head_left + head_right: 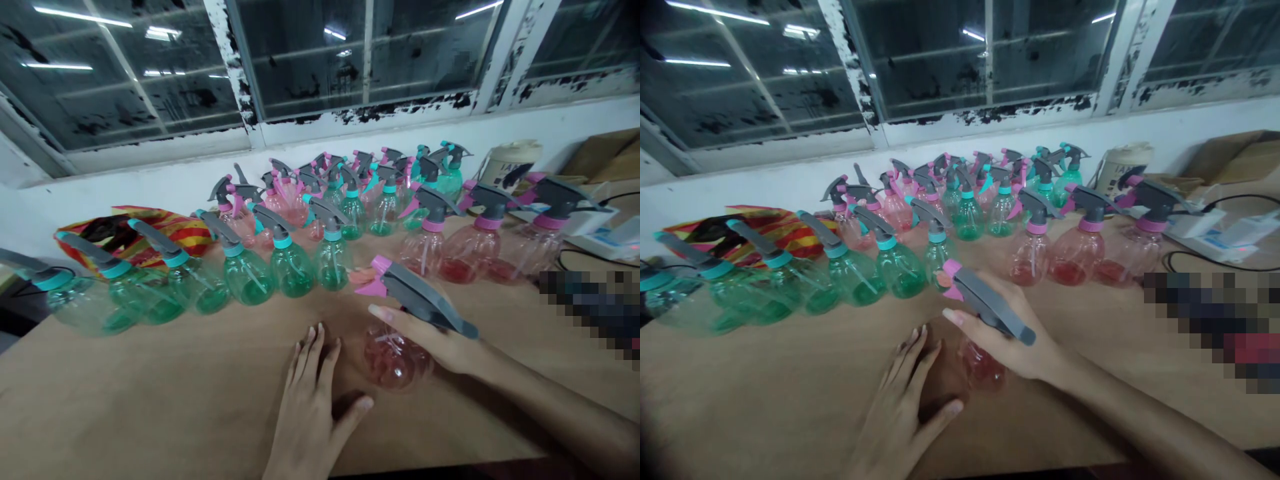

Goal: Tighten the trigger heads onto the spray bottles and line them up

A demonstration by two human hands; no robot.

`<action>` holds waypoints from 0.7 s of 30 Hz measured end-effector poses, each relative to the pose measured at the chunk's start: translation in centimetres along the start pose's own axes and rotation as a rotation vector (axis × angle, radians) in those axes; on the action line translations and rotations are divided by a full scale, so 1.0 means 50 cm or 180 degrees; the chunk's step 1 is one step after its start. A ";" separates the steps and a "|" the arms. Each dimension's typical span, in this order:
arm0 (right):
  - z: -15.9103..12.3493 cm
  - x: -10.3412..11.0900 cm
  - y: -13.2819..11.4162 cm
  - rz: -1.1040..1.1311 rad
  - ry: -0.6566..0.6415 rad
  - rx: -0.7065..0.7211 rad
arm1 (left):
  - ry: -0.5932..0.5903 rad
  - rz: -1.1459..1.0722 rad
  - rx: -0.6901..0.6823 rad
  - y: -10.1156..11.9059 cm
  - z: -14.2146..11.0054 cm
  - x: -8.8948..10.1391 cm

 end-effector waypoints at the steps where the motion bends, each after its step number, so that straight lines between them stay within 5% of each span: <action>1: 0.000 0.000 0.001 0.0003 -0.0006 0.0012 | 0.0011 -0.0008 0.0008 0.000 0.000 0.000; 21: 0.023 -0.021 0.000 0.0082 -0.0175 0.0232 | -0.0078 -0.0037 0.0075 0.004 -0.004 0.000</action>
Point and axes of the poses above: each hand's wrist, its own z-axis towards the middle knuckle, its own x-axis out of the back of the hand, y = z × x, the point moved 3 cm from there along z, towards the middle knuckle, and after that the axes turned 4 degrees about -x, right-handed, at the moved point
